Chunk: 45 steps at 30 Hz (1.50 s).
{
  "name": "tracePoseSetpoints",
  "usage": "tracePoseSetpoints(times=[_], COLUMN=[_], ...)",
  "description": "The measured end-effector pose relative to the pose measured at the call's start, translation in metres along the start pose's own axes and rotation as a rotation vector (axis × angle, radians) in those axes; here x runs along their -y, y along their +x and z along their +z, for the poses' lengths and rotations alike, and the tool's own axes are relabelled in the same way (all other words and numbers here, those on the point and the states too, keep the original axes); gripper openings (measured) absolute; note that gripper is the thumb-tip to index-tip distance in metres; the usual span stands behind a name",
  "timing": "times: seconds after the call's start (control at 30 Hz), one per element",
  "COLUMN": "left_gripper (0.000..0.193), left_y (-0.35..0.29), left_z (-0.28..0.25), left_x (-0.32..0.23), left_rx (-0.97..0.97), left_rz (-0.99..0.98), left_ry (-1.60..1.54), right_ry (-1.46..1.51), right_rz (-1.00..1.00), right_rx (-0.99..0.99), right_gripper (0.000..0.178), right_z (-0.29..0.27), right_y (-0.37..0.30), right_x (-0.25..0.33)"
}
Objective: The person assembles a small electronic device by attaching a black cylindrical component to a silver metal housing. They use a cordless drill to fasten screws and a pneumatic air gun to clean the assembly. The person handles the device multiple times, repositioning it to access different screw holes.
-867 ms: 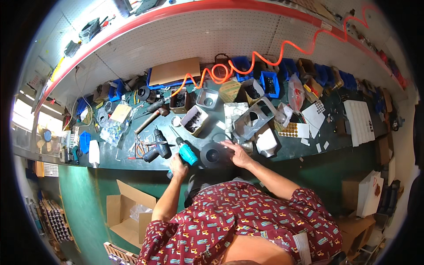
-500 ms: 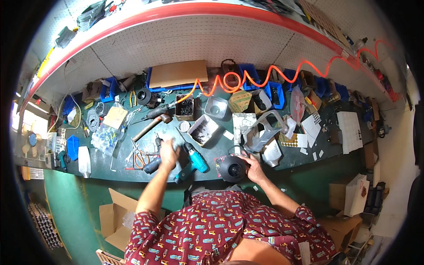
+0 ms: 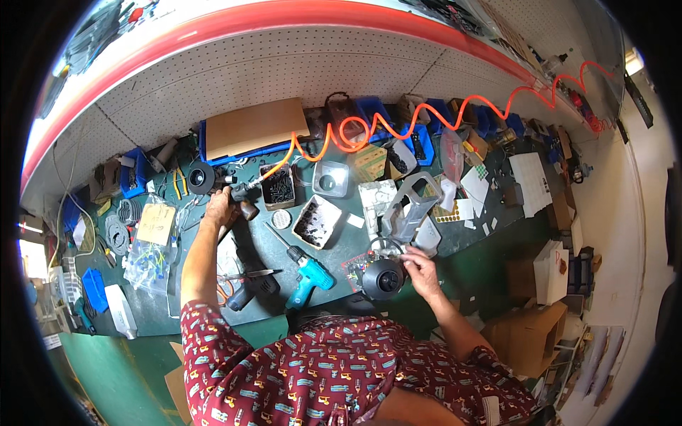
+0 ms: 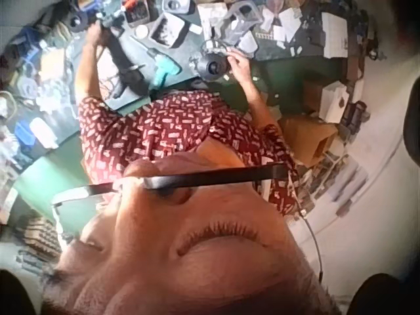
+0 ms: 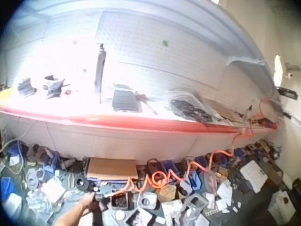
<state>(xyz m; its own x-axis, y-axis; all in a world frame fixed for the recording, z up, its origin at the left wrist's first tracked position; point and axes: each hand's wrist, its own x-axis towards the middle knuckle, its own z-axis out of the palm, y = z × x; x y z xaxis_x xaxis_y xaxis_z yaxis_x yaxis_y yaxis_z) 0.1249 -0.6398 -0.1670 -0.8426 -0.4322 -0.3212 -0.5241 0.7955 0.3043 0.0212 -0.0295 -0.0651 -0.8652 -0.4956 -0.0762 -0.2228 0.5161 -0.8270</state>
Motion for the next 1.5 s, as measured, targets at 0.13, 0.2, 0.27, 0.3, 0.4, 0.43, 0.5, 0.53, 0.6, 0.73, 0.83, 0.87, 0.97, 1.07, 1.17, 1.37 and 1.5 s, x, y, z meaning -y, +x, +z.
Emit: tracePoseSetpoints(times=[0.13,0.2,0.27,0.3,0.4,0.43,0.5,0.53,0.6,0.73,0.83,0.87,0.97,1.07,1.17,1.37,1.5], left_gripper=[0.056,0.050,0.044,0.043,0.044,0.045,0.044,0.043,0.038,0.033,0.029,0.027,0.026,0.028,0.026,0.029,0.030], left_y=[-0.031,-0.047,-0.074,-0.088,-0.119,-0.122,-0.133,-0.140,-0.147,-0.178,-0.187,-0.186,-0.188,-0.193,-0.201,-0.210,-0.208], left_z=[-0.040,-0.054,-0.066,-0.077,-0.093,-0.094,-0.096,-0.099,-0.106,-0.134,-0.133,-0.130,-0.125,-0.106,-0.096,-0.100,-0.071], left_x=[-0.029,-0.053,-0.094,-0.121,-0.173,-0.188,-0.221,-0.238,-0.259,-0.327,-0.349,-0.350,-0.354,-0.339,-0.320,-0.290,-0.175], left_rx=[-0.050,-0.050,-0.170,-0.190,-0.150,-0.122,-0.160,-0.165,-0.111,-0.218,-0.137,-0.088,-0.081,-0.062,-0.075,-0.180,-0.381], left_rz=[0.128,0.181,0.111,0.020,0.032,0.060,0.094,0.114,0.253,0.215,0.224,0.218,0.363,0.382,0.301,0.257,0.397], left_ry=[-0.050,-0.333,-0.287,-0.203,-0.303,-0.334,-0.342,-0.345,-0.418,-0.048,-0.112,-0.146,-0.145,-0.069,-0.057,-0.097,0.029], right_ry=[-0.068,-0.058,-0.171,-0.163,-0.059,-0.033,-0.204,-0.269,-0.449,-0.435,-0.391,-0.392,-0.425,-0.449,-0.445,-0.492,0.002], right_rz=[0.032,-0.057,-0.219,-0.326,-0.670,-0.832,-1.143,-1.224,-1.226,-1.249,-1.326,-1.319,-1.305,-1.332,-1.231,-1.300,-1.446], right_rx=[-0.149,-0.131,-0.163,-0.169,-0.028,-0.006,0.011,0.036,0.336,0.564,0.383,0.420,0.563,0.751,0.859,0.514,0.070], right_gripper=[0.019,0.021,0.025,0.026,0.033,0.039,0.038,0.037,0.033,0.026,0.021,0.020,0.012,0.004,0.007,0.013,0.016], right_z=[-0.014,-0.013,-0.011,-0.010,0.003,0.013,0.020,0.021,0.027,-0.005,-0.026,-0.030,-0.034,-0.020,-0.003,0.031,0.062], right_y=[0.021,0.033,0.050,0.061,0.102,0.115,0.135,0.143,0.165,0.169,0.154,0.151,0.148,0.153,0.147,0.138,0.059], right_x=[0.016,0.024,0.068,0.094,0.176,0.196,0.246,0.257,0.250,0.241,0.223,0.218,0.222,0.222,0.233,0.241,0.255])
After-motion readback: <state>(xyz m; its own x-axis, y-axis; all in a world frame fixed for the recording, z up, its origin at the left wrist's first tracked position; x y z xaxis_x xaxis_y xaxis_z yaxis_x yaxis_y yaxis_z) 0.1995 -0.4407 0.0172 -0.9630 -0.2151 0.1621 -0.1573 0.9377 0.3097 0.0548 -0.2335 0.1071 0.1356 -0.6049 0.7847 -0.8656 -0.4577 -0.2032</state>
